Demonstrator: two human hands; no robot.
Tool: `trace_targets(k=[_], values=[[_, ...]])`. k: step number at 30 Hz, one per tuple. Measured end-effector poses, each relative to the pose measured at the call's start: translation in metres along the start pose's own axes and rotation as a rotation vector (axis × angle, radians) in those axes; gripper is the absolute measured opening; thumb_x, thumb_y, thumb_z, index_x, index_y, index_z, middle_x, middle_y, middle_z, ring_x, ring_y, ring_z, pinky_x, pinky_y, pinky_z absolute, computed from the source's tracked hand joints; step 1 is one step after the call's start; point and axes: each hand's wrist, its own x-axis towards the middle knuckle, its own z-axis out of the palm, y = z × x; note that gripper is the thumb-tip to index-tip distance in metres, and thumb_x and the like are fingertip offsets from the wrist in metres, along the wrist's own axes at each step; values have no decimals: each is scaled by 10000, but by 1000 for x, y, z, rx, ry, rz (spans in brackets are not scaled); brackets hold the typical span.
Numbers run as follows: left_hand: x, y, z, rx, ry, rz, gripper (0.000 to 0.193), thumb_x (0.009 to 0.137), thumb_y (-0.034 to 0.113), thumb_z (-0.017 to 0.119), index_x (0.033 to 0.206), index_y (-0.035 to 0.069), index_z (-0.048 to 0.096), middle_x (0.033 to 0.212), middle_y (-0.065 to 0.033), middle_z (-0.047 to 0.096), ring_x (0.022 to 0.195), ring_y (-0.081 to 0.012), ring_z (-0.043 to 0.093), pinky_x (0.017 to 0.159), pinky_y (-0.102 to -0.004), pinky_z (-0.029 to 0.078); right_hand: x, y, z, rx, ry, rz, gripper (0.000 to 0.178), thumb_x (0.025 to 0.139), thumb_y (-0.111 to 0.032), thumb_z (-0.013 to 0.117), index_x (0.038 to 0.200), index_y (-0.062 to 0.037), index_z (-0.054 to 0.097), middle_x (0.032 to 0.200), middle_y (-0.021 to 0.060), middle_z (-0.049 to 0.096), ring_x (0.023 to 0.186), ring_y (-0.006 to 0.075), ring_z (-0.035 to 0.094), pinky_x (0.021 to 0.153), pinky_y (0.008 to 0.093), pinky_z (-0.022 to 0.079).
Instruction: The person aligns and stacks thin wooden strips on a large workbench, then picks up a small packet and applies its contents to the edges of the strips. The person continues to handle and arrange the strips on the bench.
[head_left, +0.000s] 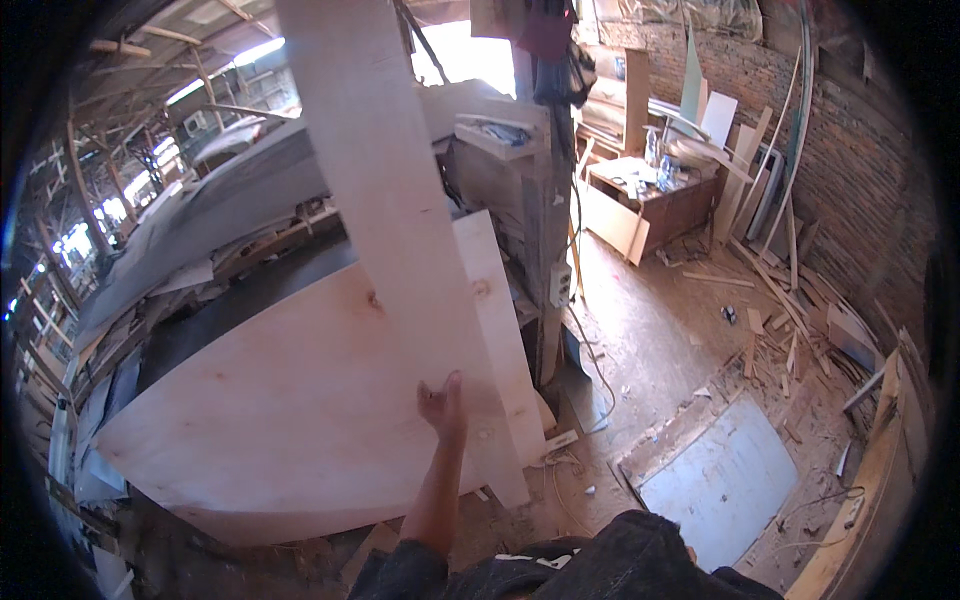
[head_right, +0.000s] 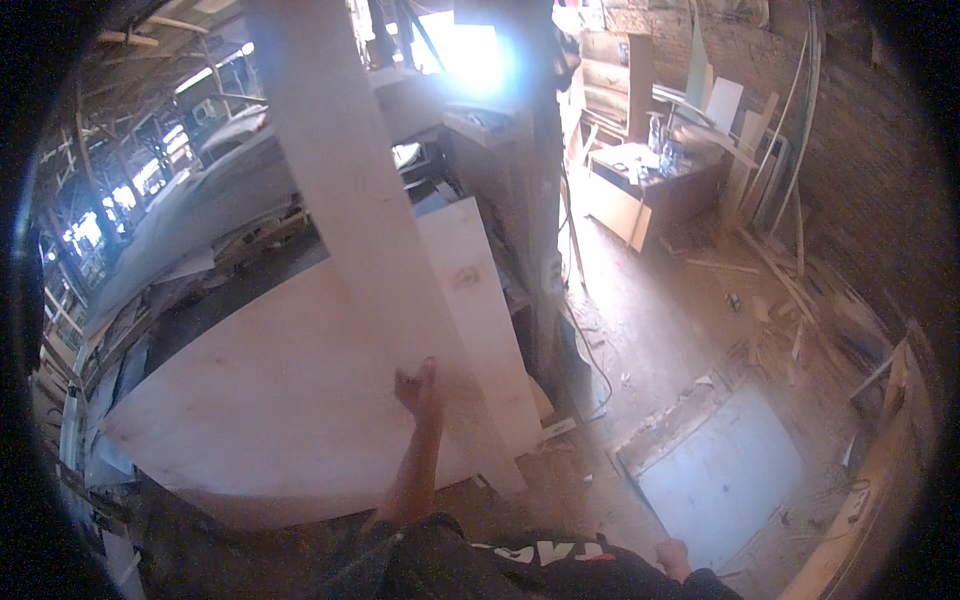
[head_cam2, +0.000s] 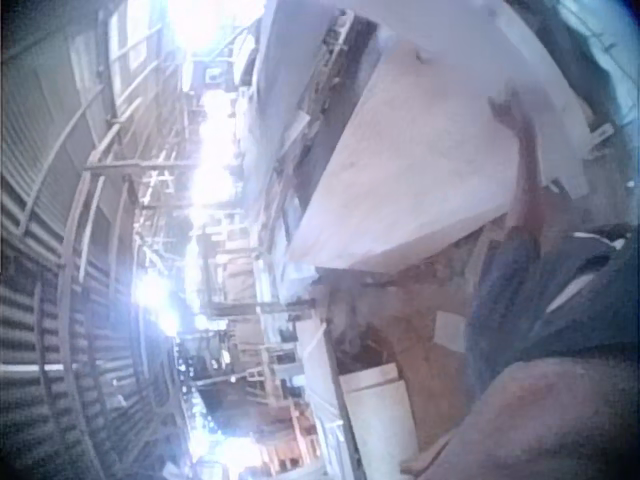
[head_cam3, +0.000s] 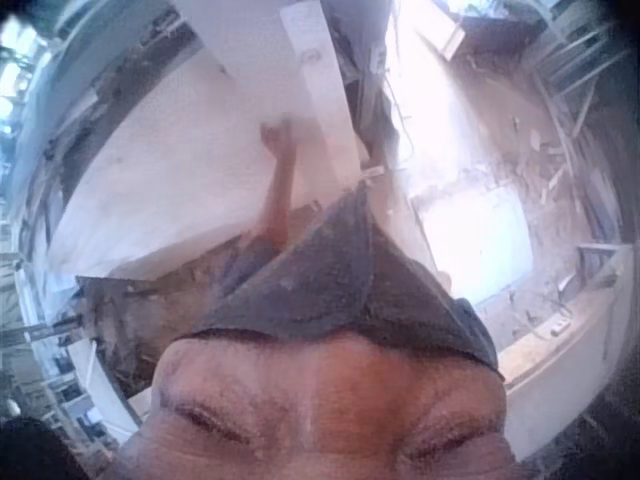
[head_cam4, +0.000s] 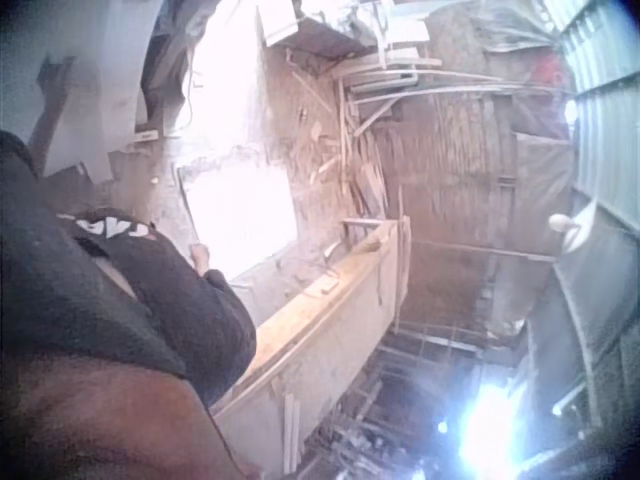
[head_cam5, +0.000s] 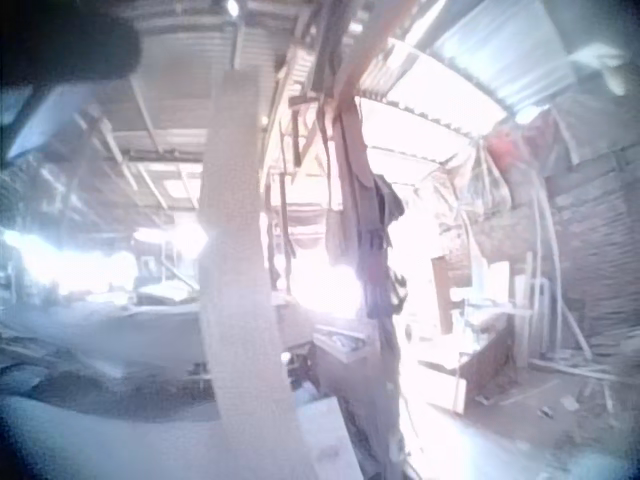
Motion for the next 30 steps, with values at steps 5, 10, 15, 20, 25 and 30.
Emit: trace_targets(k=[5,10,15,20,25,30], values=[[24,-76,-5,128,-74,43,235,951,78,762,1053,-27,578,1044,-92,665,935,-142,616,801,-296,527,-11,-131,-25,479,7,110,357,848,-361,778,1028,-53,790,972,168,783,884,330,753,807,443,600],[37,-136,-34,155,-18,11,271,1007,200,706,890,33,527,863,-17,590,786,-89,525,651,-268,442,-5,-222,-89,677,37,38,372,843,-375,790,1037,-57,789,966,159,784,885,309,755,811,433,597],[61,-169,-34,288,115,100,361,1050,304,640,836,54,492,759,24,500,663,-73,412,558,-261,322,-24,-202,-97,732,-35,101,388,839,-390,802,1046,-62,788,960,151,784,887,288,757,816,423,595],[98,-160,-42,280,131,48,403,1048,387,646,922,11,574,788,10,550,715,-94,499,596,-285,412,-40,-45,-77,446,-167,116,404,835,-404,814,1055,-66,787,954,143,785,888,268,759,821,413,592],[110,-174,-46,308,186,-82,561,1045,544,578,990,-14,604,874,-59,637,796,-172,587,690,-353,492,51,68,-183,358,-102,268,458,826,-508,739,1107,-150,790,1110,122,768,1088,329,706,988,446,529],[124,-198,-108,966,42,-209,597,1034,556,564,1119,-31,629,1032,-193,689,923,-322,666,834,-430,541,157,43,-304,670,358,161,335,811,-278,835,1040,-41,772,742,102,743,657,189,715,656,358,571]])
